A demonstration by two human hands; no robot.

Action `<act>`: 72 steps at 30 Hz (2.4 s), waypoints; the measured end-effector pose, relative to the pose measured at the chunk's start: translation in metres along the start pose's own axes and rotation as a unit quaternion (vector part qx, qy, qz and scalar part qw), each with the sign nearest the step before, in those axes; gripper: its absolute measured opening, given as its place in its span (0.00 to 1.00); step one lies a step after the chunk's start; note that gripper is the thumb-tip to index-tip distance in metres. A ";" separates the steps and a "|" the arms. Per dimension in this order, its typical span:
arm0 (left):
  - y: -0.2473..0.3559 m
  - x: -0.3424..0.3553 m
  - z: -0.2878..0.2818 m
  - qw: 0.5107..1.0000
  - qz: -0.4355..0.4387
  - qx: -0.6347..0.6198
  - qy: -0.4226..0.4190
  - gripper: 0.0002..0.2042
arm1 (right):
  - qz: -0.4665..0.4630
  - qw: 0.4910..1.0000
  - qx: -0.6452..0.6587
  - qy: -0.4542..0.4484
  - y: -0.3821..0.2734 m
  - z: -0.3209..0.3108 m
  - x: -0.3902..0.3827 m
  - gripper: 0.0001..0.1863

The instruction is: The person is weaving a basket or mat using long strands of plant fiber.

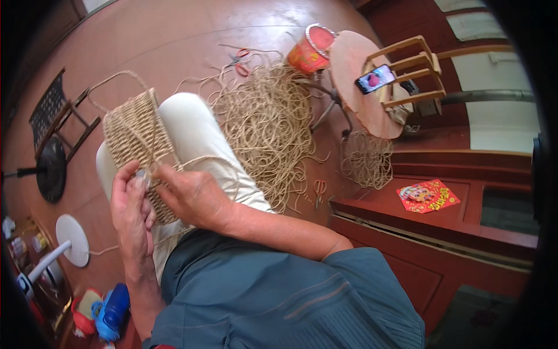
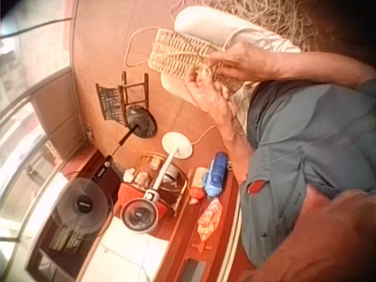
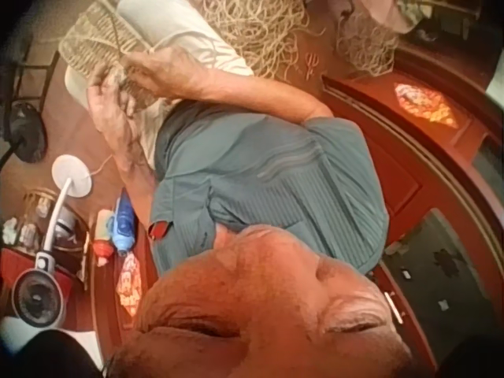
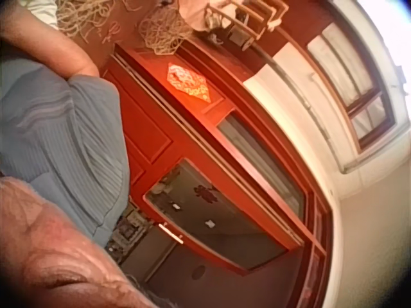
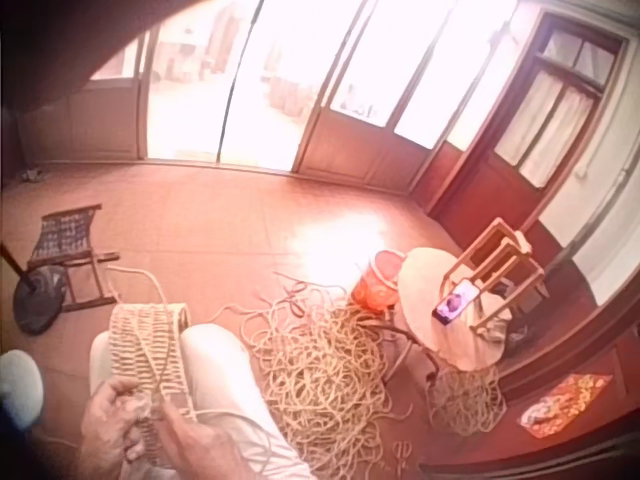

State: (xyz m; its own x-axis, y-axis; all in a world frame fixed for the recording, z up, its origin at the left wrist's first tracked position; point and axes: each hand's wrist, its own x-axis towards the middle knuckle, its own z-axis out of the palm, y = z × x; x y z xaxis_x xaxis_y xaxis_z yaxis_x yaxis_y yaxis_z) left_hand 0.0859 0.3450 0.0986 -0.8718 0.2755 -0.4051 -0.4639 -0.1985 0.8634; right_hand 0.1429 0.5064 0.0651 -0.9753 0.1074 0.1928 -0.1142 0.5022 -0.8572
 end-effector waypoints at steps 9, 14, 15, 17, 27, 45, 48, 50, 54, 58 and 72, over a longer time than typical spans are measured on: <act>0.016 0.008 0.010 0.997 -0.034 -0.017 -0.071 0.23 | 0.020 0.997 -0.069 -0.006 -0.014 -0.028 0.005 0.09; 0.017 0.000 -0.002 0.997 -0.038 -0.037 -0.063 0.24 | -0.031 0.998 -0.063 -0.003 -0.004 -0.023 0.002 0.10; 0.019 0.000 -0.005 0.998 -0.025 -0.023 -0.051 0.22 | -0.031 0.998 -0.062 0.006 -0.004 -0.022 0.001 0.10; 0.024 -0.001 -0.013 0.999 -0.012 -0.010 -0.037 0.20 | -0.034 0.998 -0.060 0.012 -0.006 -0.022 0.000 0.10; 0.026 -0.004 -0.045 0.999 -0.027 0.008 -0.026 0.15 | -0.060 0.996 -0.051 0.032 0.000 -0.017 0.000 0.12; 0.024 0.021 -0.050 1.000 -0.006 -0.008 -0.006 0.15 | -0.195 0.958 -0.210 -0.023 -0.015 -0.008 0.008 0.23; 0.024 0.023 -0.049 1.000 -0.001 -0.013 -0.004 0.15 | -0.184 0.958 -0.217 -0.045 -0.019 -0.011 0.005 0.25; 0.025 0.025 -0.049 1.000 -0.002 -0.015 -0.004 0.14 | -0.167 0.958 -0.226 -0.066 -0.022 -0.013 0.005 0.26; 0.029 0.037 -0.045 0.999 0.041 -0.002 -0.013 0.14 | -0.172 0.952 -0.242 -0.076 -0.023 -0.012 0.005 0.28; 0.033 0.050 -0.034 0.996 0.080 0.020 -0.037 0.14 | -0.195 0.944 -0.261 -0.058 -0.022 -0.010 0.005 0.27; 0.041 0.058 -0.035 0.989 0.091 0.086 -0.084 0.17 | -0.161 0.953 -0.246 -0.070 -0.026 -0.008 0.007 0.26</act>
State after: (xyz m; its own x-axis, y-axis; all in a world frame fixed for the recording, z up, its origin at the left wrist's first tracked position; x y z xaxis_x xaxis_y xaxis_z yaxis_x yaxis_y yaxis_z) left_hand 0.0104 0.3201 0.1004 -0.8930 0.4055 -0.1953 -0.2559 -0.1004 0.9615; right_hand 0.1409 0.5011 0.0923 -0.9246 -0.2175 0.3128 -0.3420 0.8356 -0.4299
